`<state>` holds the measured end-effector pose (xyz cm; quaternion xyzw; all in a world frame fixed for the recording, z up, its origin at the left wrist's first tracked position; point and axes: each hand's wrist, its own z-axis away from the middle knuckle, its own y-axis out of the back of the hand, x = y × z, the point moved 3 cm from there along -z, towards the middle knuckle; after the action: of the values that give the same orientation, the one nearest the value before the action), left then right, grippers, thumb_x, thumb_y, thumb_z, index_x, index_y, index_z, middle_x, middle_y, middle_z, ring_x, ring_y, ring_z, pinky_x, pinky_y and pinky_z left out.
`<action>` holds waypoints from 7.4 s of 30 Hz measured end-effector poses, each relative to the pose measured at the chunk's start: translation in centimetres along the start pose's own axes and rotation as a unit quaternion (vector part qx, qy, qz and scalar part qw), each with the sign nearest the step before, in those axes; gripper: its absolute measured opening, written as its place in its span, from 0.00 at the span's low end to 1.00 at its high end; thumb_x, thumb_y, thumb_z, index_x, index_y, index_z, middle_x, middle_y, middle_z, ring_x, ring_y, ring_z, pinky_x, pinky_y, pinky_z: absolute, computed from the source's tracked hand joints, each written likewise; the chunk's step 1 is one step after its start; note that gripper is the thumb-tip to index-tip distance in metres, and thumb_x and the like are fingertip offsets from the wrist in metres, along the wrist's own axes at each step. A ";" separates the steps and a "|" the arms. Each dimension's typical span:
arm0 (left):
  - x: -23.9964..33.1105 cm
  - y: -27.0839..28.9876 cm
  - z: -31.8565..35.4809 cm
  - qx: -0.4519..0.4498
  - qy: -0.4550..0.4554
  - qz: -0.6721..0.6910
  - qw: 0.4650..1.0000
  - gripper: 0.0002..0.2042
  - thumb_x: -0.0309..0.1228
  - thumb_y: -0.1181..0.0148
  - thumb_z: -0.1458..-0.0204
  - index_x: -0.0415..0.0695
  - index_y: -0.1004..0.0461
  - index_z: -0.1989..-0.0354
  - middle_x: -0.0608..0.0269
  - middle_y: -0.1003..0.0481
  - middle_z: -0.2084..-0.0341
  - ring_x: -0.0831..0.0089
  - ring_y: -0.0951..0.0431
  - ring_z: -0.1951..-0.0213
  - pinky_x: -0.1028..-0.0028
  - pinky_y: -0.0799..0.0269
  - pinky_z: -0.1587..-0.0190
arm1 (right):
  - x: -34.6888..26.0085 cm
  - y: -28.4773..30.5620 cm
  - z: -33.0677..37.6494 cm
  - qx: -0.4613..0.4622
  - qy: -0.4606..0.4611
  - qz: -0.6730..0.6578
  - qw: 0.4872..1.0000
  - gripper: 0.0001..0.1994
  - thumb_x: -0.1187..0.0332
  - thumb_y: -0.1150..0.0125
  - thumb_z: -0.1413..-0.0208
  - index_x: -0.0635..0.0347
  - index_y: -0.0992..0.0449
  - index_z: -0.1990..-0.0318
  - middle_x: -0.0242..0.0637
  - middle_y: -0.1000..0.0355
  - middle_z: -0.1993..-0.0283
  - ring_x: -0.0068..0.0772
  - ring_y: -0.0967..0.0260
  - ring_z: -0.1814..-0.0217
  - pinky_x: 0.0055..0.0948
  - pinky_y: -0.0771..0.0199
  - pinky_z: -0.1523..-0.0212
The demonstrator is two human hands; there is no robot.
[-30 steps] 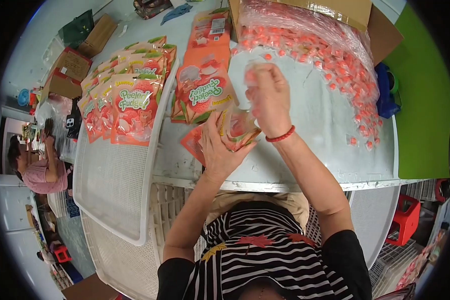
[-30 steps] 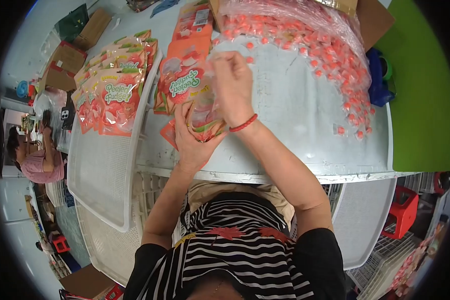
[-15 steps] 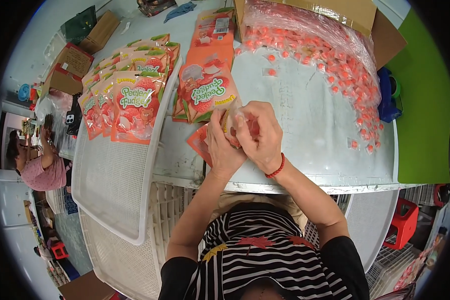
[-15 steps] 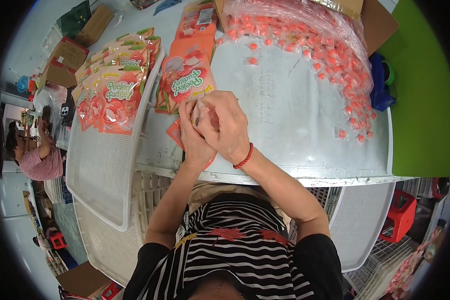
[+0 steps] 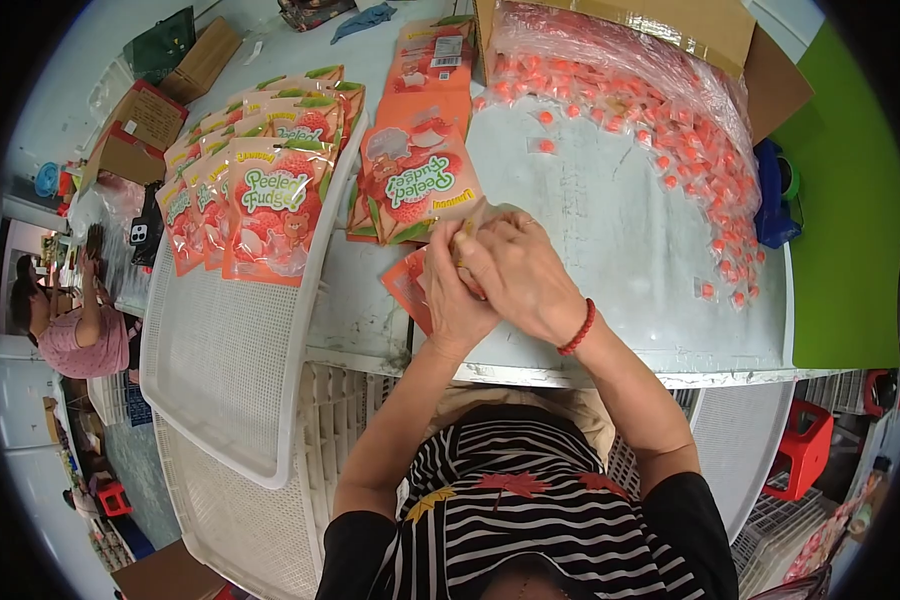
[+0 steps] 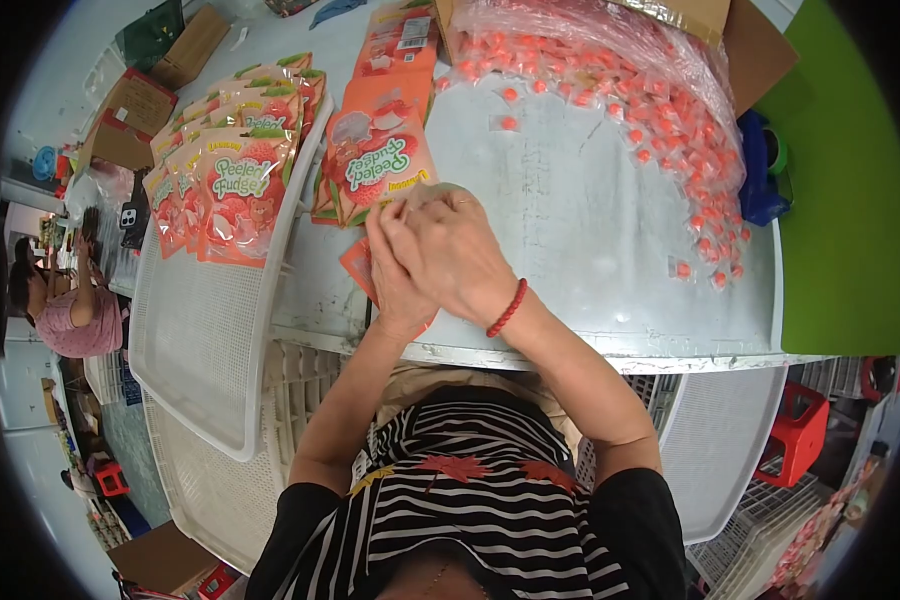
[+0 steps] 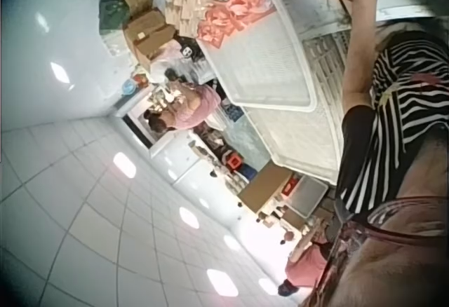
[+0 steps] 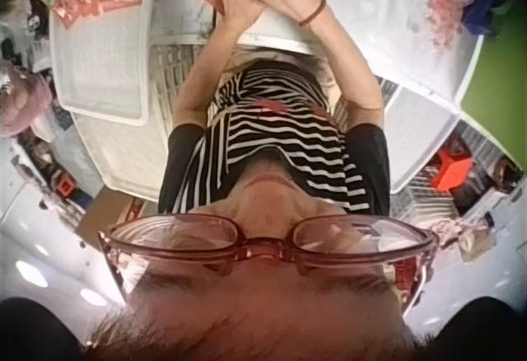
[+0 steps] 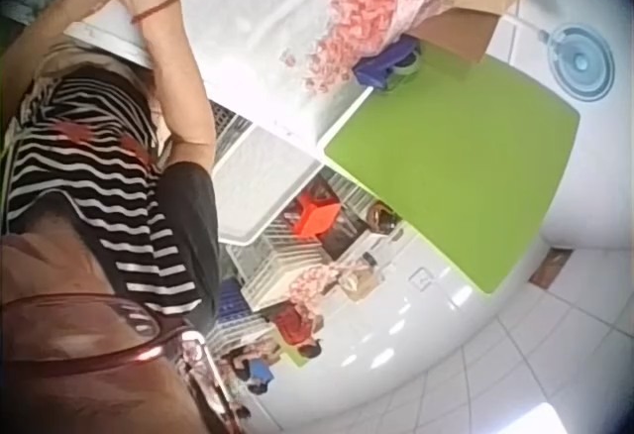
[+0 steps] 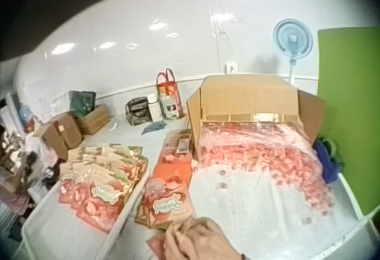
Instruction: Manually filling branded plastic bags with small individual candies from a large pile on a workbench.
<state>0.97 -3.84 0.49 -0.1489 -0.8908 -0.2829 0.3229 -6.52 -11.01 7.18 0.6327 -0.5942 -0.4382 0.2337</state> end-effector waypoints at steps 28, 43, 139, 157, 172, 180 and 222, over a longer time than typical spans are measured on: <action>4.3 4.7 -3.4 -0.139 0.119 0.257 0.949 0.17 0.38 0.49 0.39 0.34 0.25 0.68 0.73 0.34 0.85 0.85 0.38 0.79 0.78 0.40 0.77 | -1.3 8.3 0.2 -0.386 0.077 -0.174 0.903 0.20 0.54 0.42 0.46 0.65 0.29 0.76 0.50 0.34 0.78 0.56 0.34 0.74 0.45 0.34 0.71; 4.0 7.3 -3.3 -0.121 0.277 0.451 0.840 0.08 0.28 0.46 0.42 0.36 0.23 0.63 0.68 0.23 0.73 0.88 0.29 0.72 0.85 0.34 0.71 | -2.0 11.5 -0.1 -0.046 -0.056 -0.106 0.992 0.13 0.68 0.30 0.56 0.63 0.30 0.72 0.38 0.30 0.72 0.35 0.29 0.74 0.31 0.30 0.75; -17.6 30.4 -4.4 0.350 0.181 0.032 0.918 0.36 0.14 0.50 0.51 0.35 0.58 0.33 0.47 0.41 0.41 0.62 0.36 0.43 0.66 0.41 0.40 | -15.2 -5.5 -10.5 -0.106 0.092 -0.258 0.956 0.22 0.68 0.37 0.50 0.65 0.32 0.47 0.44 0.31 0.53 0.42 0.33 0.48 0.38 0.34 0.46; -37.3 31.4 -13.2 0.247 0.328 -0.319 0.854 0.56 0.63 0.39 0.61 0.30 0.56 0.35 0.32 0.47 0.40 0.41 0.47 0.38 0.54 0.53 0.36 | -14.1 -17.2 -8.6 -0.112 0.150 -0.245 0.951 0.09 0.67 0.37 0.57 0.59 0.27 0.70 0.35 0.33 0.65 0.38 0.35 0.55 0.52 0.49 0.40; -39.9 37.5 -13.7 0.163 0.199 -0.273 0.927 0.57 0.63 0.37 0.63 0.28 0.54 0.36 0.35 0.48 0.38 0.46 0.49 0.35 0.58 0.55 0.34 | -13.5 -17.7 -8.2 -0.065 0.156 -0.289 0.942 0.14 0.62 0.36 0.57 0.61 0.26 0.66 0.38 0.34 0.58 0.40 0.39 0.45 0.48 0.50 0.35; -24.9 30.9 -15.8 0.203 0.096 -0.288 0.931 0.44 0.51 0.40 0.50 0.24 0.50 0.39 0.34 0.43 0.41 0.50 0.44 0.37 0.62 0.50 0.36 | -10.0 -13.9 -1.6 -0.043 0.075 -0.251 0.964 0.20 0.67 0.33 0.58 0.61 0.27 0.54 0.47 0.40 0.40 0.52 0.49 0.32 0.50 0.50 0.33; 4.4 -0.5 -1.3 -0.254 -0.180 -0.164 0.936 0.08 0.26 0.40 0.54 0.41 0.30 0.66 0.58 0.28 0.78 0.61 0.24 0.74 0.66 0.28 0.74 | 4.0 -4.2 10.5 0.159 -0.448 -0.347 0.808 0.09 0.68 0.47 0.43 0.66 0.27 0.68 0.40 0.29 0.79 0.27 0.33 0.78 0.28 0.31 0.73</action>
<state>-1.91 -4.70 4.02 -0.1259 -0.8445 -0.5174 0.0575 -13.32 -11.66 -2.62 0.5584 -0.4351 -0.6242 -0.3305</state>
